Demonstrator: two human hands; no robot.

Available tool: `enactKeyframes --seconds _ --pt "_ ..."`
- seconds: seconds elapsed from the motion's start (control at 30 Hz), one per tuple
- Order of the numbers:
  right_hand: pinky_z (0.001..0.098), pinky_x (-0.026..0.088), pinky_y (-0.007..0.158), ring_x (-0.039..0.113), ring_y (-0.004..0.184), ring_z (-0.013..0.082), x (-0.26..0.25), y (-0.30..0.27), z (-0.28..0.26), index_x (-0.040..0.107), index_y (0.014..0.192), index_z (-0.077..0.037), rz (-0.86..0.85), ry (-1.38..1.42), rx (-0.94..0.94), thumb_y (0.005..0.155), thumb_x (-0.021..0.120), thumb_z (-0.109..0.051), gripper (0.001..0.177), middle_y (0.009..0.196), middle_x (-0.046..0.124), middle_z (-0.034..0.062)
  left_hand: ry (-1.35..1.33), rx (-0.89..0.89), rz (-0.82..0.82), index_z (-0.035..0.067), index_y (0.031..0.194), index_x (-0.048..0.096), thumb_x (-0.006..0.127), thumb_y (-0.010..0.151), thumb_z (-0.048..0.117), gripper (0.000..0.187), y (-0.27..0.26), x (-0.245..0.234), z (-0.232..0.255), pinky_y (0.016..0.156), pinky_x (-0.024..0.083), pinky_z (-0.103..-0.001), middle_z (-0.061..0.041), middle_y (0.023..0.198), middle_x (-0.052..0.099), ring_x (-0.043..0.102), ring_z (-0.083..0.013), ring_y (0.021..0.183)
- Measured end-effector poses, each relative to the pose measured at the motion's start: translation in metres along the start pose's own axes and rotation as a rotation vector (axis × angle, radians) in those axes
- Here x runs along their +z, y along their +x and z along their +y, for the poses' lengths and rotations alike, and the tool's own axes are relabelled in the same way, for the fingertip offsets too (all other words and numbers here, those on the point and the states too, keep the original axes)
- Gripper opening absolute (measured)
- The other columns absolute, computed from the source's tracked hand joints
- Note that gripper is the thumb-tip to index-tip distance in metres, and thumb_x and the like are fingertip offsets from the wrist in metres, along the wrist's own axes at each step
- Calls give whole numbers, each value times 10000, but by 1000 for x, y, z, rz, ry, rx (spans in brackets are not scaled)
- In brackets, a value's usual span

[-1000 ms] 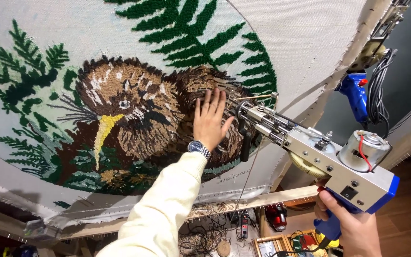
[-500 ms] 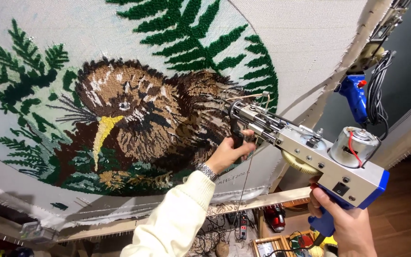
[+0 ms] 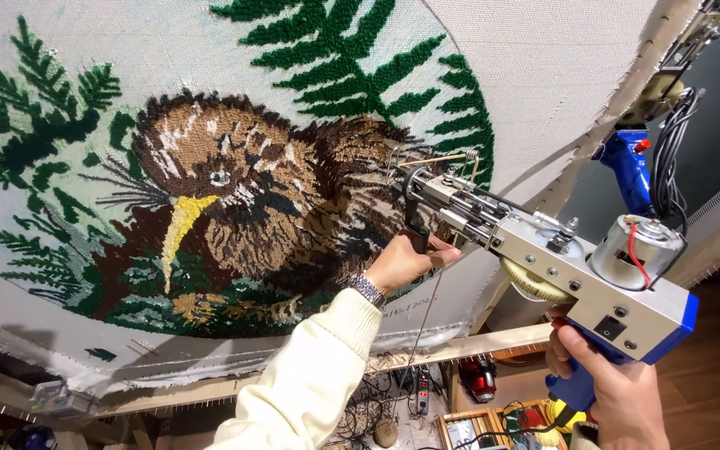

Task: Using a tufting gun to create a rug with a kiwi bird design on a vertical frame

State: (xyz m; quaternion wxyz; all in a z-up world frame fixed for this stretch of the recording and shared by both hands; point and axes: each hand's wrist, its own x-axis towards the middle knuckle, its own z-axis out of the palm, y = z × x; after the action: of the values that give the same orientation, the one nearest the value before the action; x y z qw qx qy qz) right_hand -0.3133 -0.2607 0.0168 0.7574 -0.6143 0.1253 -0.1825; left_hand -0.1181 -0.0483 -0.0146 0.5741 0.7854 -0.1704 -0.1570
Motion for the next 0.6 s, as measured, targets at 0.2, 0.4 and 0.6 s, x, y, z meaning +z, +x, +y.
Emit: enactKeyframes --seconds 0.2,0.4,0.6 --pt "408 366 543 424 700 269 11 0 -8 532 1349 34 13 -6 -9 944 627 -8 418 1017 615 219 -236 127 16 106 1117 781 801 857 200 277 8 4 -1 1040 618 -364 -115 1169 804 753 -193 1087" --pt "417 392 552 427 677 271 32 -2 -26 530 1354 52 20 -93 -23 936 646 -5 438 964 570 209 -239 126 141 117 1291 747 813 827 311 507 12 2 5 1075 516 -333 140 575 334 500 -39 657" --pt "415 386 535 418 648 279 48 -2 -33 530 1365 54 7 -103 -43 900 649 48 480 1012 617 237 -228 111 157 128 1248 760 818 800 370 512 29 -2 -4 1099 537 -402 92 564 379 645 -99 736"
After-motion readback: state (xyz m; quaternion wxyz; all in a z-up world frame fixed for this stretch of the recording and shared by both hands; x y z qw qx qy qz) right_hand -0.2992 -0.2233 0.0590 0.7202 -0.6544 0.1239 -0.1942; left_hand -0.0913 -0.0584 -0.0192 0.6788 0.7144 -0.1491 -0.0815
